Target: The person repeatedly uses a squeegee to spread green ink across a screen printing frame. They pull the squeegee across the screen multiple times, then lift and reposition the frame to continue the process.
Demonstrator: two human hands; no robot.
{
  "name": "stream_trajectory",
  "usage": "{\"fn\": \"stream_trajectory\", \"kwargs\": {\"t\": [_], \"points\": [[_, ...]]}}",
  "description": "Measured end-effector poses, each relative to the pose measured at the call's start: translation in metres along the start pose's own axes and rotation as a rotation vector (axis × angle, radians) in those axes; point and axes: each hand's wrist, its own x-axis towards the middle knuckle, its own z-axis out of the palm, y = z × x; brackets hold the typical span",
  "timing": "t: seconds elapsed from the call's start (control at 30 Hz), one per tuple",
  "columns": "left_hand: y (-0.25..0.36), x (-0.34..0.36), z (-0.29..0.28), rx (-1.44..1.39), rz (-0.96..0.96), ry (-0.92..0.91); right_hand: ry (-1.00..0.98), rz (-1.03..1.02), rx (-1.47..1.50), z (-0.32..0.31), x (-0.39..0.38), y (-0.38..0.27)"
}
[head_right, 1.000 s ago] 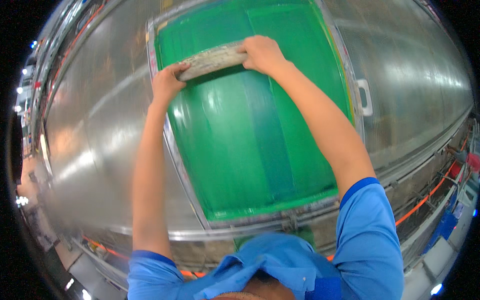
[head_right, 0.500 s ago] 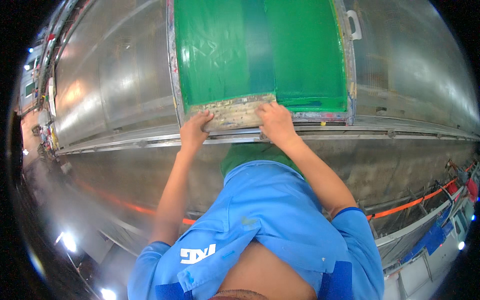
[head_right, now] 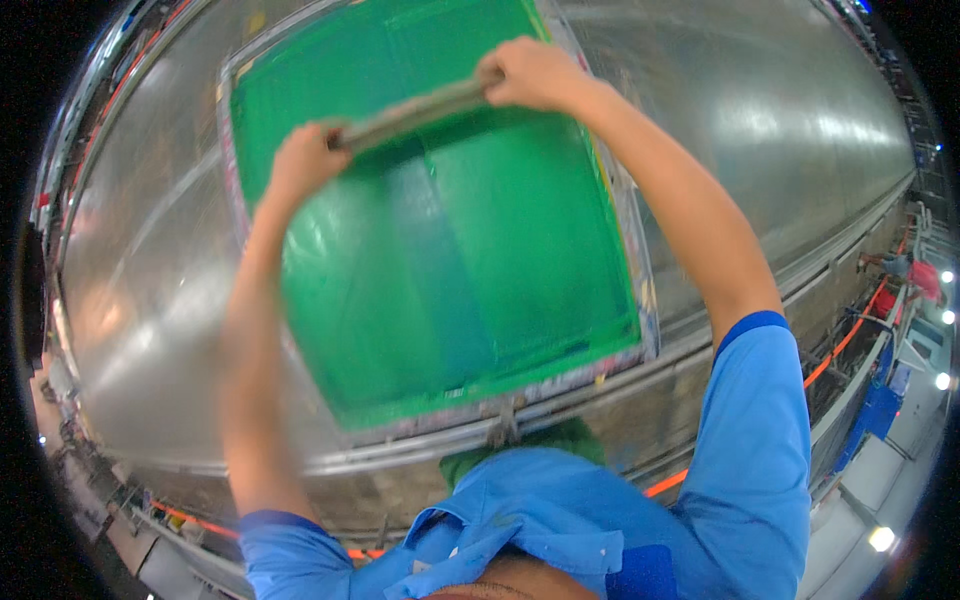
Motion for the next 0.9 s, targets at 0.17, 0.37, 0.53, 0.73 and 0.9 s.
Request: {"fn": "stream_trajectory", "kwargs": {"t": [0.17, 0.37, 0.53, 0.73, 0.9], "points": [[-0.038, 0.206, -0.023, -0.019, 0.104, 0.112, 0.177, -0.027, -0.049, -0.035, 0.146, 0.1], [-0.031, 0.273, -0.019, -0.199, 0.167, -0.006, 0.256, 0.064, -0.066, -0.034, 0.169, 0.14], [0.021, 0.183, 0.03, 0.013, 0.003, 0.073, 0.242, 0.107, -0.315, 0.001, 0.079, 0.111], [0.103, -0.072, 0.096, -0.136, 0.061, 0.07, -0.072, 0.094, -0.144, 0.047, -0.172, 0.019], [0.193, -0.283, 0.128, -0.128, -0.06, -0.081, -0.133, 0.075, 0.144, 0.065, -0.362, -0.058]]}}
